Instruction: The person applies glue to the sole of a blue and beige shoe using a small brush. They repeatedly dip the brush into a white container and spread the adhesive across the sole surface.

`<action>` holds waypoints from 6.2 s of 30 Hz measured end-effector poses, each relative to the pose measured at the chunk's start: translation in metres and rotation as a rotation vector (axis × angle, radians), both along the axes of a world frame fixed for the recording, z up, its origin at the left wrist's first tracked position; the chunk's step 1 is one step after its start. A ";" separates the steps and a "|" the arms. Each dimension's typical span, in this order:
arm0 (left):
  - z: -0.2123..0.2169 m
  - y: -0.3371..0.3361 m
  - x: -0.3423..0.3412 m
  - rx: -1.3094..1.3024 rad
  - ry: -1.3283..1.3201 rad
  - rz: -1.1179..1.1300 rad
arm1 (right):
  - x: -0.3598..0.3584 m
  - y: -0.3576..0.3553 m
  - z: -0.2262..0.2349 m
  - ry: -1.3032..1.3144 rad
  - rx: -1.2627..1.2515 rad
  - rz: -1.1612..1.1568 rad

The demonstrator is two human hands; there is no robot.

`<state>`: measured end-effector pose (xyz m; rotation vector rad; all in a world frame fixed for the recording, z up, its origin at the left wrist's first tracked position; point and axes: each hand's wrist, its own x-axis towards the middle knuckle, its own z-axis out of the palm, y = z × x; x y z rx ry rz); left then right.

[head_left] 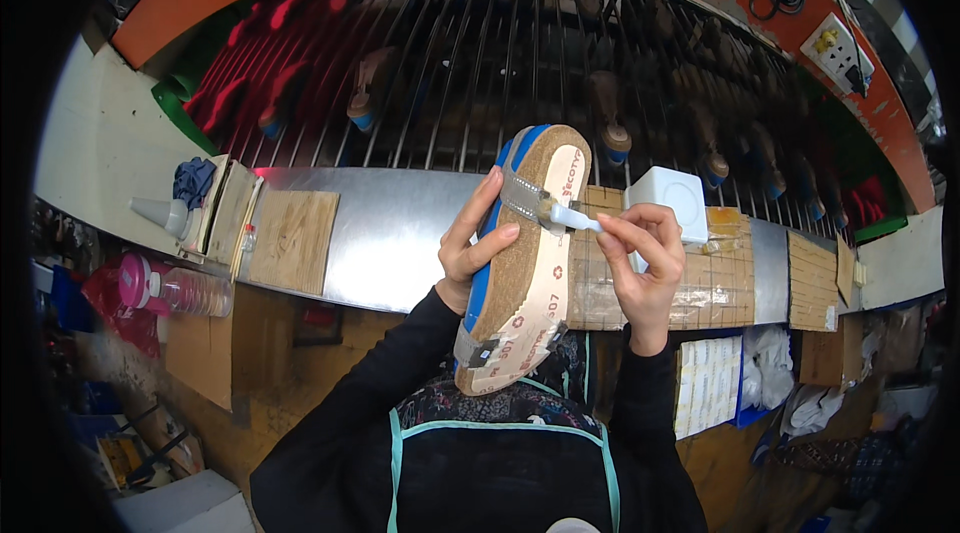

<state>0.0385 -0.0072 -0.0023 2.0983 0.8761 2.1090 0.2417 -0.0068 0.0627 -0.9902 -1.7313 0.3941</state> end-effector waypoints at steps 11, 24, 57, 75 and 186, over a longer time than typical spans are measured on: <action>-0.011 -0.007 0.009 -0.509 -0.267 -0.201 | 0.005 0.004 0.016 0.004 0.116 -0.121; 0.003 -0.003 -0.001 -0.009 -0.009 0.033 | -0.004 -0.033 0.001 0.112 -0.084 0.027; 0.007 0.015 0.001 0.049 0.058 0.078 | -0.004 -0.051 -0.021 0.079 0.110 -0.044; 0.003 0.009 0.004 0.013 0.012 0.043 | 0.006 -0.038 -0.009 0.002 0.043 -0.077; -0.004 0.012 0.001 -0.476 -0.259 -0.143 | -0.002 -0.074 -0.013 -0.238 0.364 -0.164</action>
